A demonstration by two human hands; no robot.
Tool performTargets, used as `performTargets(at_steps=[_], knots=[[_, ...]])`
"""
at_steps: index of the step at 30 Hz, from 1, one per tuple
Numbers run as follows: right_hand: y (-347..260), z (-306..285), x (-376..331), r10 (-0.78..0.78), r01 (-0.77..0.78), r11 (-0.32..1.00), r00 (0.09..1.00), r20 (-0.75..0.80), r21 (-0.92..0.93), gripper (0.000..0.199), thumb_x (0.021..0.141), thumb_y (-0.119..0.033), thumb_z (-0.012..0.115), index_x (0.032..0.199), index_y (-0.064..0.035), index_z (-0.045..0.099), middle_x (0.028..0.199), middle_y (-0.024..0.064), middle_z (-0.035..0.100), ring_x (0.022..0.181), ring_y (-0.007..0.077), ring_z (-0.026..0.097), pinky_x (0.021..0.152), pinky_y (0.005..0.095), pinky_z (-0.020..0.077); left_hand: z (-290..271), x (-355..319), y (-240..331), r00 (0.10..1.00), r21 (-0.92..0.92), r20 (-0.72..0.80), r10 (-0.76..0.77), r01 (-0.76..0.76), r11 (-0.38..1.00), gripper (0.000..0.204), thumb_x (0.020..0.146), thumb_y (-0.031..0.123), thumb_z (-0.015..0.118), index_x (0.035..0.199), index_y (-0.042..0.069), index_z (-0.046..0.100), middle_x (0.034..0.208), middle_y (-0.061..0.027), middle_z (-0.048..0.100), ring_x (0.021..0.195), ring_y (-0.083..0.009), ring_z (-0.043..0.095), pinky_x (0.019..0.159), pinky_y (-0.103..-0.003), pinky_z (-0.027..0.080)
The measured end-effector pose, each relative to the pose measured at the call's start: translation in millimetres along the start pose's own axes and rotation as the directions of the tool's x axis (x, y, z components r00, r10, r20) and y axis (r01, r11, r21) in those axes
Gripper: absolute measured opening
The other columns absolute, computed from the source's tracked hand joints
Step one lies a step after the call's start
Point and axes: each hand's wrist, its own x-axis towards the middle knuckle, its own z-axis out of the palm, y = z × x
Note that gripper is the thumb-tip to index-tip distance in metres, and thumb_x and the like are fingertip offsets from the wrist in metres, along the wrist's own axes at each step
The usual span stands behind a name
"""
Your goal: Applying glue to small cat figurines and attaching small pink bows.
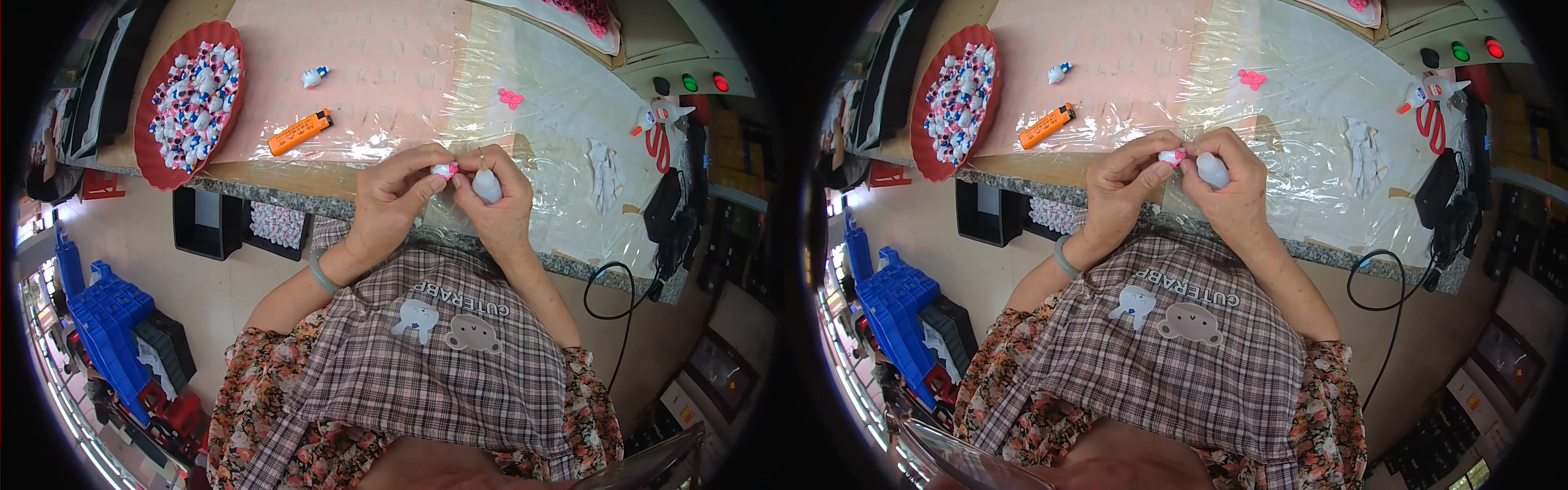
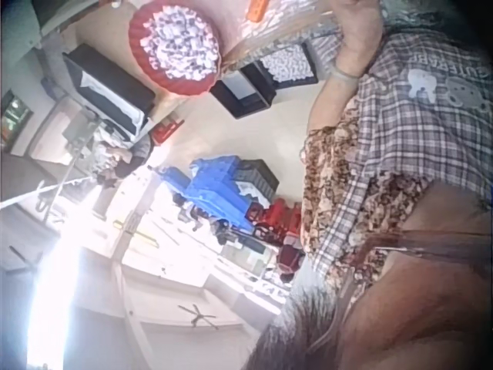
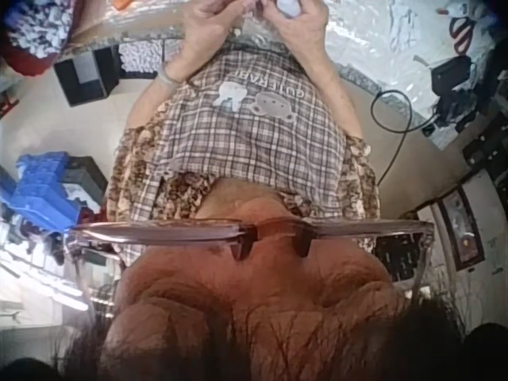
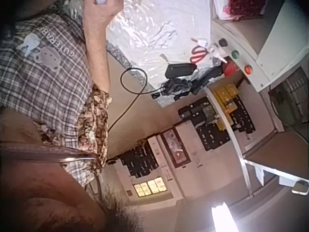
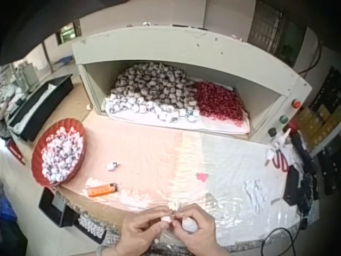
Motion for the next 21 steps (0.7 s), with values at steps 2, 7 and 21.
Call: performTargets(at_steps=[2, 7, 21], knots=[[-1.9, 1.0, 0.4, 0.008, -0.008, 1.000, 1.000, -0.003, -0.002, 0.018, 0.073, 0.004, 0.068, 0.086, -0.0013, 0.058, 0.083, 0.0075, 0.062, 0.075, 0.0158, 0.062, 0.068, 0.0268, 0.0483, -0.5, -0.1, -1.0, 1.000, 0.002, -0.008, 0.003, -0.003, 1.000, 0.024, 0.087, -0.004, 0.062, 0.110, -0.001, 0.064, 0.113, -0.0091, 0.061, 0.100, -0.0139, 0.060, 0.086, -0.026, 0.051], [-2.7, 1.1, 6.5, 0.025, -0.025, 0.999, 1.000, -0.006, -0.022, 0.018, 0.073, 0.004, 0.068, 0.087, -0.0012, 0.058, 0.083, 0.0074, 0.062, 0.076, 0.0156, 0.062, 0.068, 0.0268, 0.0482, -0.3, 4.7, -0.4, 0.999, -0.027, -0.027, -0.030, 0.029, 0.999, 0.024, 0.087, -0.004, 0.061, 0.111, -0.002, 0.063, 0.113, -0.0094, 0.063, 0.102, -0.0147, 0.061, 0.089, -0.026, 0.050], [-9.3, -0.3, 3.7, 0.278, -0.298, 0.913, 0.954, 0.109, 0.277, 0.015, 0.082, 0.007, 0.066, 0.089, -0.0012, 0.056, 0.083, 0.0039, 0.059, 0.063, 0.0078, 0.055, 0.054, 0.0199, 0.0440, -8.6, 1.9, 2.6, 1.000, 0.055, 0.016, -0.026, 0.025, 0.998, 0.023, 0.085, -0.006, 0.063, 0.107, -0.002, 0.066, 0.102, -0.0060, 0.062, 0.093, -0.0109, 0.061, 0.080, -0.022, 0.050]])
